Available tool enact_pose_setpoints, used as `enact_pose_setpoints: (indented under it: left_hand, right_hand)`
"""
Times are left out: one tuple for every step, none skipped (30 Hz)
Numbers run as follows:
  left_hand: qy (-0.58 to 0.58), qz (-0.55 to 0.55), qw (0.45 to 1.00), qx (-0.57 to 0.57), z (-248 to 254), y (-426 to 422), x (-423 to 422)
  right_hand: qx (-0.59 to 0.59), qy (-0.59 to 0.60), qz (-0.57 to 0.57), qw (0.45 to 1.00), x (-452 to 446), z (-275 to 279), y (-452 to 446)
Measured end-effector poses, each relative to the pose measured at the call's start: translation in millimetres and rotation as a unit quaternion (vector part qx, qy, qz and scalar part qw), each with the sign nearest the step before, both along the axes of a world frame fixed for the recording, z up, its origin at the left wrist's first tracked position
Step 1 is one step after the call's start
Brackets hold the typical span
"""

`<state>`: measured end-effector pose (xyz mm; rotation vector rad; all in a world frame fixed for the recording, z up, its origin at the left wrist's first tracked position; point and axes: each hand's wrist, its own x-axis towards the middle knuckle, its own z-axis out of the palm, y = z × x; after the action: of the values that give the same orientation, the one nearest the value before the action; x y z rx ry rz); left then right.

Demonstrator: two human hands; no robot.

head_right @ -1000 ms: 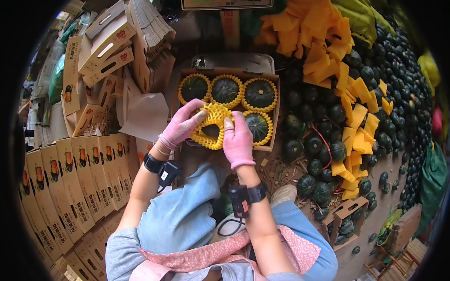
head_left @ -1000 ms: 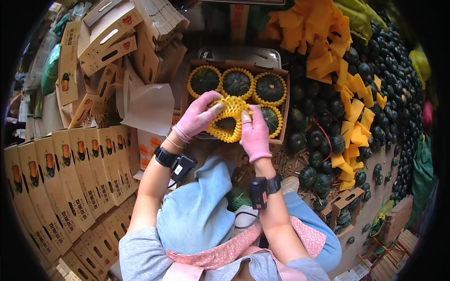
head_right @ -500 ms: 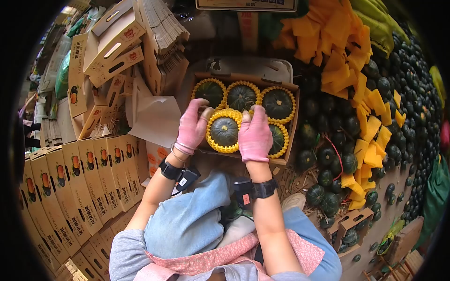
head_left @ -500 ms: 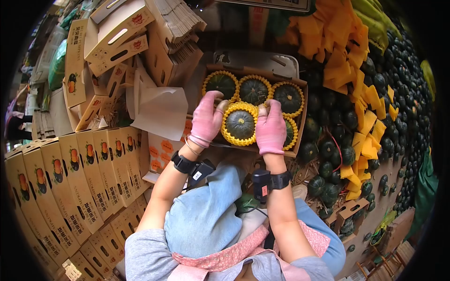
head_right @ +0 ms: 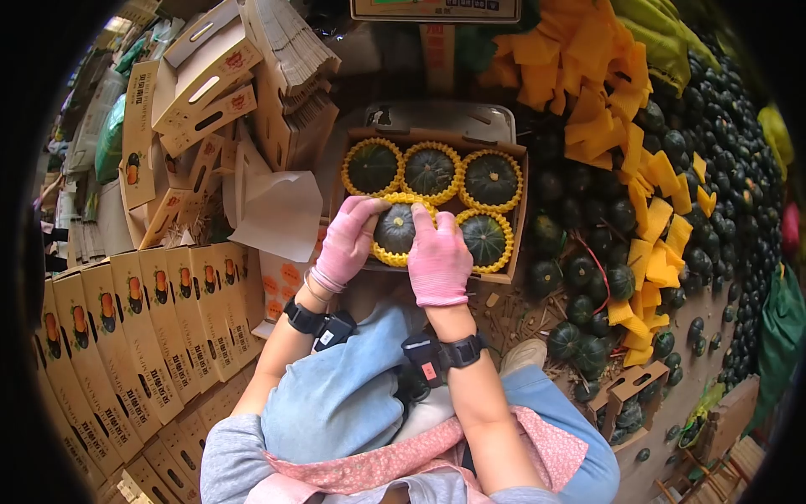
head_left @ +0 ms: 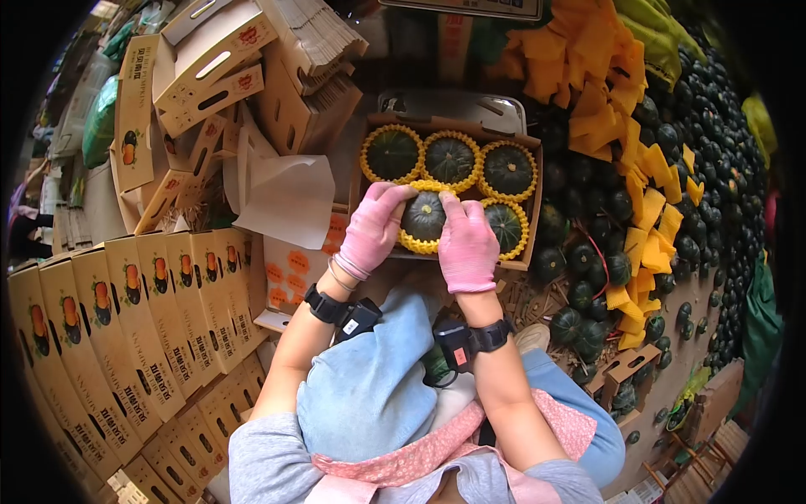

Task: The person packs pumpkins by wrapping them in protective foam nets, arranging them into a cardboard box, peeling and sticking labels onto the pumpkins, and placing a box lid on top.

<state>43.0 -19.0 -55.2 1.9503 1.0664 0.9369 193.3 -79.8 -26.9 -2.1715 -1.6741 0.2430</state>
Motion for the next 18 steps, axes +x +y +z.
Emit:
enact_pose_setpoints:
  left_hand:
    - [-0.007,-0.012,1.0,-0.023,1.7,1.1,-0.5]
    - [-0.019,-0.013,0.998,-0.057,-0.3,2.0,-0.8]
    - [-0.03,-0.013,0.995,-0.091,-3.5,2.2,-1.6]
    - [-0.039,-0.014,0.991,-0.126,-5.6,2.0,-2.9]
    - [-0.047,-0.025,0.989,-0.139,-6.8,2.7,-4.4]
    - [-0.054,-0.037,0.986,-0.153,-5.7,4.3,-5.1]
    - [-0.062,-0.049,0.983,-0.167,-3.5,5.2,-5.5]
    - [-0.125,-0.067,0.966,-0.218,0.8,2.7,-6.6]
    - [-0.188,-0.083,0.941,-0.269,20.1,-2.0,-6.0]
    - [-0.248,-0.096,0.909,-0.321,37.1,-6.4,-7.0]
    - [-0.324,-0.144,0.85,-0.39,47.9,-10.1,-9.6]
    - [-0.322,-0.161,0.856,-0.372,56.3,-10.4,-12.0]
    - [-0.287,-0.1,0.915,-0.264,52.1,-7.2,-13.4]
    - [-0.245,-0.04,0.957,-0.149,44.1,-1.4,-14.0]
    - [-0.223,0.091,0.966,-0.09,29.7,2.6,-14.9]
    - [-0.146,0.187,0.968,-0.082,18.1,5.9,-24.1]
    - [-0.039,0.207,0.976,-0.055,9.0,3.4,-34.2]
    - [0.069,0.221,0.972,-0.03,5.9,-1.0,-42.4]
  right_hand:
    - [0.0,0.017,-0.012,1.0,-1.1,-3.3,1.6]
    - [0.003,0.034,-0.022,0.999,-1.5,-4.6,3.9]
    - [-0.011,0.069,-0.034,0.997,-1.8,-0.5,5.1]
    - [0.001,0.092,-0.029,0.995,-0.5,-2.6,5.5]
    - [0.011,0.115,-0.025,0.993,2.8,-6.4,5.8]
    - [0.021,0.139,-0.02,0.99,6.0,-8.2,5.8]
    - [0.005,0.169,-0.02,0.985,8.7,-6.4,6.4]
    - [-0.023,0.232,-0.015,0.972,13.2,0.4,4.5]
    - [-0.003,0.26,0.005,0.966,15.4,14.8,-1.1]
    - [0.015,0.29,0.023,0.957,16.5,26.4,-7.1]
    - [0.013,0.325,0.045,0.944,18.0,30.7,-9.4]
    - [0.013,0.36,0.065,0.931,18.4,33.4,-9.9]
    - [0.054,0.29,0.074,0.953,17.6,34.5,-7.5]
    - [0.109,0.282,0.064,0.951,17.5,30.0,-3.4]
    - [0.167,0.267,0.066,0.947,17.7,22.4,2.3]
    - [0.223,0.252,0.067,0.939,18.4,14.8,8.8]
    - [0.249,0.25,0.081,0.932,12.6,10.3,17.9]
    - [0.266,0.22,0.125,0.93,1.7,8.6,27.2]
